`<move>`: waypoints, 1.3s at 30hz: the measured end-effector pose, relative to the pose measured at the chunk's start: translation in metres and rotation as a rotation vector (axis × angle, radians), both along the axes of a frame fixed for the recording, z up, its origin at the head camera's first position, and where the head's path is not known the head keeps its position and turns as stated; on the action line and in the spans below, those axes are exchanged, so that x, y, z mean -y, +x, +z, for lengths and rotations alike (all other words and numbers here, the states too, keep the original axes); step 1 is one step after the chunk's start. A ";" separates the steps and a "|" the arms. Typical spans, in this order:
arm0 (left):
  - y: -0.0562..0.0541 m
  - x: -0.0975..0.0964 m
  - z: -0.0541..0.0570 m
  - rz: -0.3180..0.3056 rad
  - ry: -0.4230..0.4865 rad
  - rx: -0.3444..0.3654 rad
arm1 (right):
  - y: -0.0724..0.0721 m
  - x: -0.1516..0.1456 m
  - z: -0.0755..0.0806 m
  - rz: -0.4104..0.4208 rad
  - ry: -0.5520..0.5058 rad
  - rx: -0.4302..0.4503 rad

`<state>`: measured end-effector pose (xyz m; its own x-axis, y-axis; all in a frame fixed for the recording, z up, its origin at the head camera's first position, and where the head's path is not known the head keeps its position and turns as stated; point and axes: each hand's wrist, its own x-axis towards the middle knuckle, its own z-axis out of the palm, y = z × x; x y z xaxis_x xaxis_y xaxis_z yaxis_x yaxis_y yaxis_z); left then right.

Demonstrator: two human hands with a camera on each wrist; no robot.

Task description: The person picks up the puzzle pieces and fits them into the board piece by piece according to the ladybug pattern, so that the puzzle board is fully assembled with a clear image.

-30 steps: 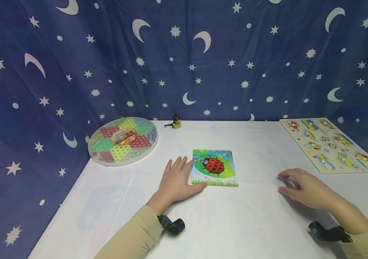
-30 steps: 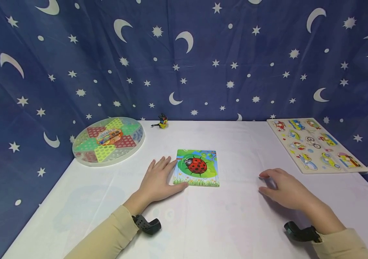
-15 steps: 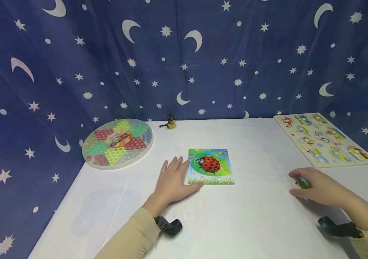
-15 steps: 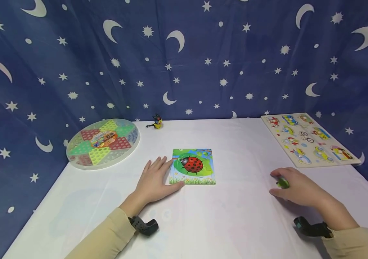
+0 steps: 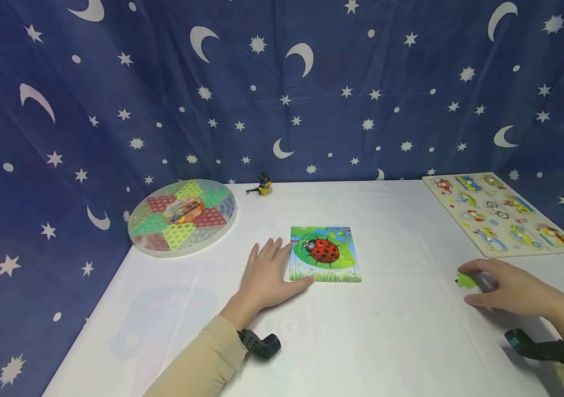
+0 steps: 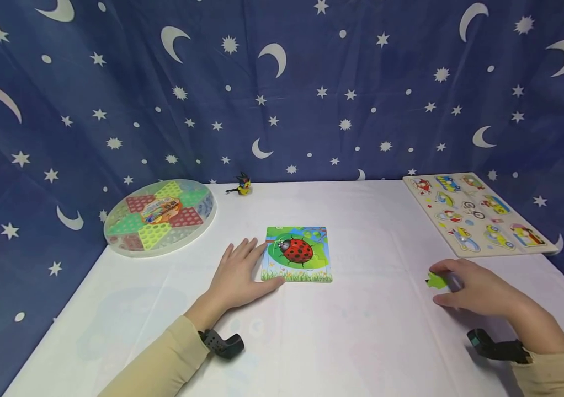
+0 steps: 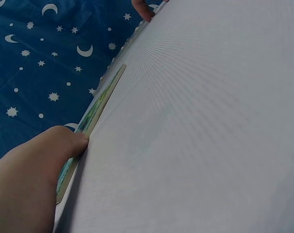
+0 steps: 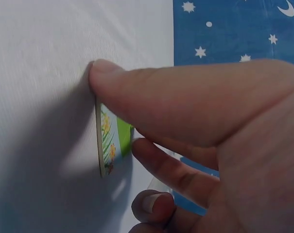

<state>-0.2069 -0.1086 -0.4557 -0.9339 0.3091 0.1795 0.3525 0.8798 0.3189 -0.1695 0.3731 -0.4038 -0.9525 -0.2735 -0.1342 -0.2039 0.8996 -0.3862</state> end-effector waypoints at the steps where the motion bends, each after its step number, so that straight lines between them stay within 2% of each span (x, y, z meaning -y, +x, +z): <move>1: 0.000 0.000 0.000 0.000 0.000 -0.001 | -0.001 -0.001 0.000 0.003 -0.001 0.004; 8: 0.001 0.001 0.001 -0.004 0.000 0.006 | -0.005 -0.007 0.002 -0.013 0.013 0.039; 14: 0.000 0.001 0.000 0.002 -0.009 0.005 | -0.011 -0.010 0.003 -0.075 0.023 0.082; 21: 0.001 0.000 0.001 0.003 -0.005 0.004 | -0.014 -0.014 0.002 -0.124 0.062 0.044; 25: 0.001 0.000 0.001 0.003 -0.013 0.006 | -0.014 -0.015 0.002 -0.187 0.095 0.072; 31: 0.000 0.000 0.002 0.007 -0.012 0.010 | -0.012 -0.014 0.004 -0.211 0.094 0.131; 39: 0.001 0.000 0.002 0.003 -0.011 0.016 | -0.010 -0.016 0.002 -0.229 0.094 0.119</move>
<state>-0.2059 -0.1082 -0.4537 -0.9378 0.3078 0.1607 0.3443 0.8844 0.3151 -0.1795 0.3893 -0.4013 -0.9641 -0.0341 -0.2634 0.0506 0.9500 -0.3081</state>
